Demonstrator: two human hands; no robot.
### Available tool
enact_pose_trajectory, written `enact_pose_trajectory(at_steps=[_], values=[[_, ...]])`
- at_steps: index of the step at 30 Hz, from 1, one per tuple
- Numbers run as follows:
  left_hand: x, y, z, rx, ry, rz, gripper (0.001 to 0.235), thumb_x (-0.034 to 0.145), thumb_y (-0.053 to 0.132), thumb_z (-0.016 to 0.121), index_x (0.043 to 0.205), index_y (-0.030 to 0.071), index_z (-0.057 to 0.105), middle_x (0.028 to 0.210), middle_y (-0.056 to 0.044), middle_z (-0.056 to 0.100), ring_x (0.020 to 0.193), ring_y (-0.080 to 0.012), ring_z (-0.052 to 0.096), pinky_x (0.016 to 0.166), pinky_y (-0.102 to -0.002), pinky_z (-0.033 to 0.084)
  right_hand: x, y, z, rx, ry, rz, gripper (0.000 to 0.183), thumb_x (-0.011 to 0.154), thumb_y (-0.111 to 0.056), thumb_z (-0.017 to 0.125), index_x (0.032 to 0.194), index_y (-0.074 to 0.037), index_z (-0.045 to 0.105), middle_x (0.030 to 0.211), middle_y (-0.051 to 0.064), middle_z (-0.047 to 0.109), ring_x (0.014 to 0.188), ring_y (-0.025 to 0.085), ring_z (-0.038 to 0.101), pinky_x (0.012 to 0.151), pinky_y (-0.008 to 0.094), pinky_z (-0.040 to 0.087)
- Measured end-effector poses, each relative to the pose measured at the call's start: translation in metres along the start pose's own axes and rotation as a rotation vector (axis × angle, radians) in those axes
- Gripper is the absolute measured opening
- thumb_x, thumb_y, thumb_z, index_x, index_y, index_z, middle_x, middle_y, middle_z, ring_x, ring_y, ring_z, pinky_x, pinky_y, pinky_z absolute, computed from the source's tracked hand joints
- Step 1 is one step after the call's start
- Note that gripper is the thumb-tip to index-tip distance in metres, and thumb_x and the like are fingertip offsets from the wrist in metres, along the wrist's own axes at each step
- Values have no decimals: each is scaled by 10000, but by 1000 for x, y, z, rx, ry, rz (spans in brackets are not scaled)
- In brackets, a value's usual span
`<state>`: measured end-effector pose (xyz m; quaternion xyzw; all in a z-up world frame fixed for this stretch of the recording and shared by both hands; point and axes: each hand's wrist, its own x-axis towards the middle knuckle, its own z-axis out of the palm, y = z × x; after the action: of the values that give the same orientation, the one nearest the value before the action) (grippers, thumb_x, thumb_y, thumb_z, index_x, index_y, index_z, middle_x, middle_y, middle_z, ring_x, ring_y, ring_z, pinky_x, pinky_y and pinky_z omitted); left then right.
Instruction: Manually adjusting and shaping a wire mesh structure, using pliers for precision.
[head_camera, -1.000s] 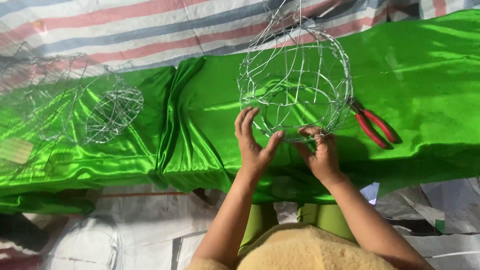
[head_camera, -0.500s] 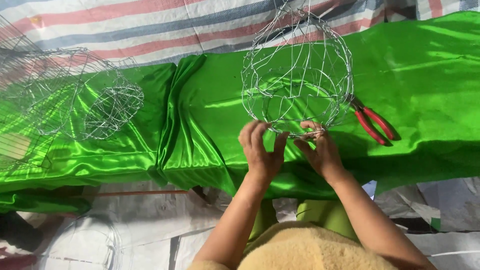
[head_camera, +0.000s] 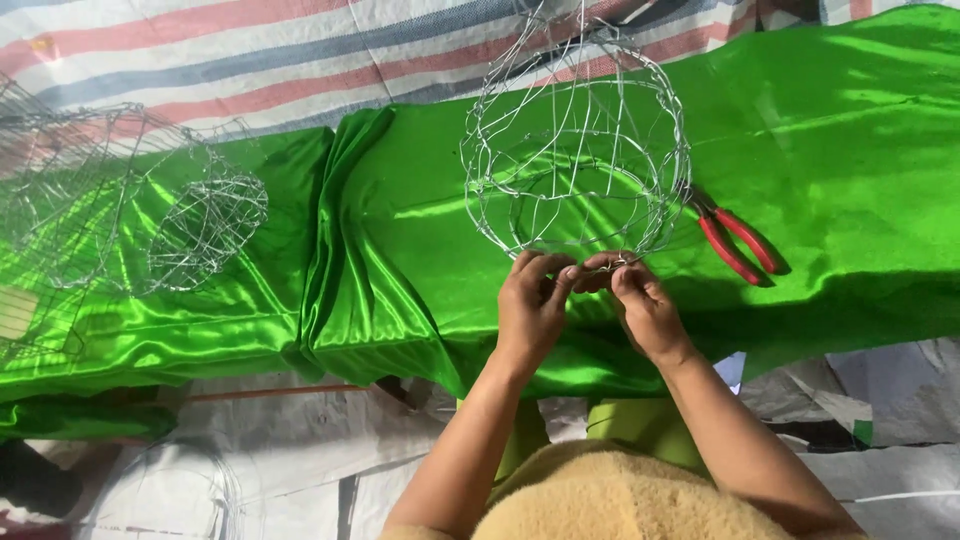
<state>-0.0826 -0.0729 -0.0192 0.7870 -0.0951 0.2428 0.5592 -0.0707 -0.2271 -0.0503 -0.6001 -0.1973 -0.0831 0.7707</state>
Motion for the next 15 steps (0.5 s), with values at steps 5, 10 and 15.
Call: enact_pose_trajectory(at_steps=[5,10,15], values=[[-2,-7,4,-98,63,72,167,919,183,772,894,28,713,849,-133,627,733,-372,685,679,-427,544,-1,27,-13,-55,31,-14,350,1109,-273,472,1083,14,671,953,139,685,876,195,660,899,351,512],[-1,5,3,-155,83,60,125,933,171,754,901,56,718,796,-99,571,645,-255,577,645,-360,486,1,53,-22,-56,62,-93,318,1113,-218,504,969,8,674,858,162,663,696,215,653,767,365,547],[2,7,1,-238,84,5,87,931,128,751,891,53,730,772,-76,565,656,-180,520,632,-327,449,0,17,-5,-104,81,-36,316,1095,-248,528,1041,14,696,923,149,731,771,179,690,787,352,571]])
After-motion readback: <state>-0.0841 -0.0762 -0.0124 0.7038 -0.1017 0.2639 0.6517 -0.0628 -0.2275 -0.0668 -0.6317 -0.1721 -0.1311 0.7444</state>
